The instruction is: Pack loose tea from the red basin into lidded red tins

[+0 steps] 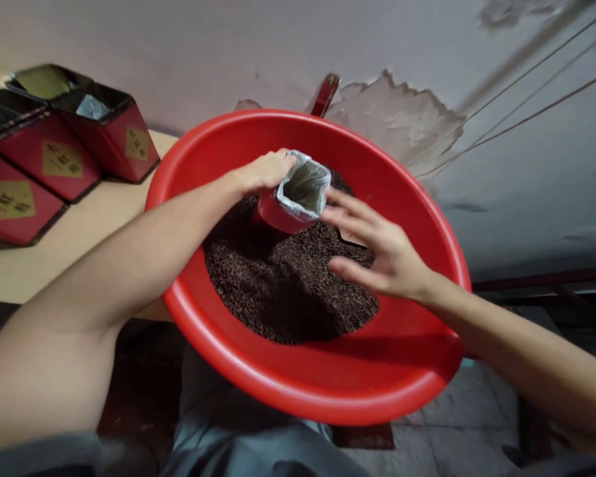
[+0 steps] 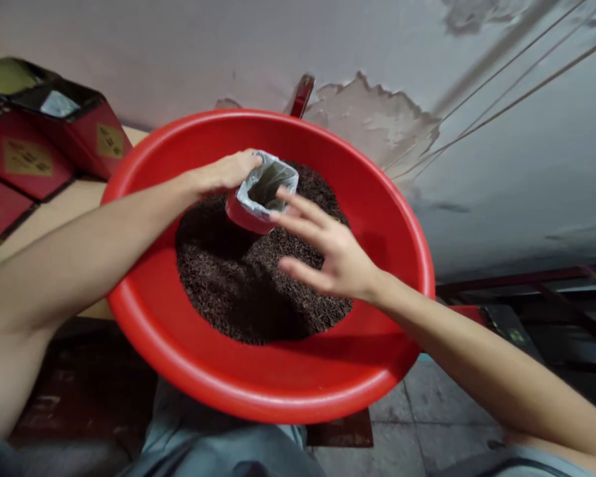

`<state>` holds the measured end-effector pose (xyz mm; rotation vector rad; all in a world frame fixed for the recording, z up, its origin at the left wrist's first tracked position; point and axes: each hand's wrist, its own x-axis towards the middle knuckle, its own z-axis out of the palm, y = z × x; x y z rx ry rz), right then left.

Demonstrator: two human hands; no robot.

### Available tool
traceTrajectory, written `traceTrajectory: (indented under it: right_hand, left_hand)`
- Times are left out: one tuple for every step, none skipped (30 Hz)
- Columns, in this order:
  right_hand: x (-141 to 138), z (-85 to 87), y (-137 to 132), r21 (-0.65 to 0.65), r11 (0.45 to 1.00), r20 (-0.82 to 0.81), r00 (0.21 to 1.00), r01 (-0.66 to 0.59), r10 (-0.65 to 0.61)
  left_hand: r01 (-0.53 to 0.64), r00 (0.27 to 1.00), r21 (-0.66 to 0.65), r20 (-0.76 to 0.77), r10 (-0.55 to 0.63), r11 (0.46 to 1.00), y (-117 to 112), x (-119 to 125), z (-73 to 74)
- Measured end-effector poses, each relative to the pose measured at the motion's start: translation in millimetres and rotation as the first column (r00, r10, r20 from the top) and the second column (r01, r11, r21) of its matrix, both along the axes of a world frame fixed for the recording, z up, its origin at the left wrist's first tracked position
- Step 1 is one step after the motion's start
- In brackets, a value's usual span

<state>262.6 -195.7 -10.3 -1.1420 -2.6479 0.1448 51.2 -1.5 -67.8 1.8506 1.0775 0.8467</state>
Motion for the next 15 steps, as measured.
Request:
traceTrajectory:
  right_hand:
    - [3.2, -7.6, -7.6, -0.026, 0.994, 0.143, 0.984, -0.104, 0.106]
    - [5.3, -16.4, -14.5, -0.067, 0.978, 0.254, 0.944, -0.199, 0.21]
    - [6.5, -26.1, -20.6, -0.108, 0.955, 0.331, 0.896, -0.276, 0.297]
    - [6.9, -36.3, -26.1, -0.141, 0.932, 0.378, 0.852, -0.333, 0.362]
    - [6.6, -46.7, -30.8, -0.161, 0.912, 0.402, 0.818, -0.378, 0.411]
    - [5.7, -57.3, -34.7, -0.17, 0.892, 0.411, 0.793, -0.418, 0.45]
    - [4.2, -67.8, -37.6, -0.173, 0.872, 0.412, 0.771, -0.458, 0.486]
    - [1.9, -77.9, -39.4, -0.172, 0.851, 0.41, 0.75, -0.495, 0.519]
    - [-1.3, -87.5, -40.2, -0.17, 0.832, 0.407, 0.731, -0.529, 0.548]
    - [-5.3, -96.1, -39.8, -0.167, 0.816, 0.403, 0.717, -0.553, 0.569]
    - [-10.1, -103.7, -38.4, -0.165, 0.805, 0.399, 0.707, -0.571, 0.583]
    - [-15.5, -109.9, -35.9, -0.162, 0.797, 0.398, 0.701, -0.582, 0.592]
    - [-21.4, -114.9, -32.8, -0.159, 0.793, 0.398, 0.697, -0.588, 0.597]
    - [-27.4, -118.7, -29.1, -0.158, 0.791, 0.4, 0.694, -0.592, 0.599]
    - [-33.2, -121.4, -25.1, -0.157, 0.79, 0.401, 0.693, -0.593, 0.6]
  left_hand:
    - [0.013, 0.996, 0.024, -0.09, -0.011, 1.0, -1.3, 0.3, 3.9]
    - [0.023, 0.985, 0.044, -0.17, -0.015, 0.999, -3.4, 0.5, 8.3]
    - [0.03, 0.97, 0.061, -0.242, -0.014, 0.998, -6.4, 0.7, 12.9]
    - [0.027, 0.958, 0.075, -0.286, -0.005, 0.997, -9.9, 0.7, 17.3]
    - [0.025, 0.948, 0.081, -0.318, 0.002, 0.996, -13.6, 0.7, 21.2]
    - [0.025, 0.94, 0.085, -0.34, 0.006, 0.996, -17.0, 0.6, 24.4]
    - [0.031, 0.934, 0.088, -0.358, 0.003, 0.996, -19.8, 0.5, 26.7]
    - [0.038, 0.928, 0.086, -0.372, -0.003, 0.996, -21.7, 0.4, 28.2]
    - [0.042, 0.924, 0.085, -0.381, -0.006, 0.995, -22.7, 0.3, 28.9]
    - [0.041, 0.923, 0.084, -0.385, -0.005, 0.996, -22.9, 0.2, 29.0]
    - [0.039, 0.92, 0.082, -0.391, -0.004, 0.996, -22.5, 0.3, 28.8]
    - [0.035, 0.919, 0.077, -0.395, -0.001, 0.996, -21.8, 0.5, 28.5]
    - [0.03, 0.917, 0.07, -0.399, 0.0, 0.997, -21.2, 0.8, 28.3]
    - [0.025, 0.916, 0.061, -0.402, 0.001, 0.998, -21.0, 1.2, 28.4]
    - [0.022, 0.919, 0.047, -0.395, -0.002, 0.999, -21.2, 1.8, 28.8]
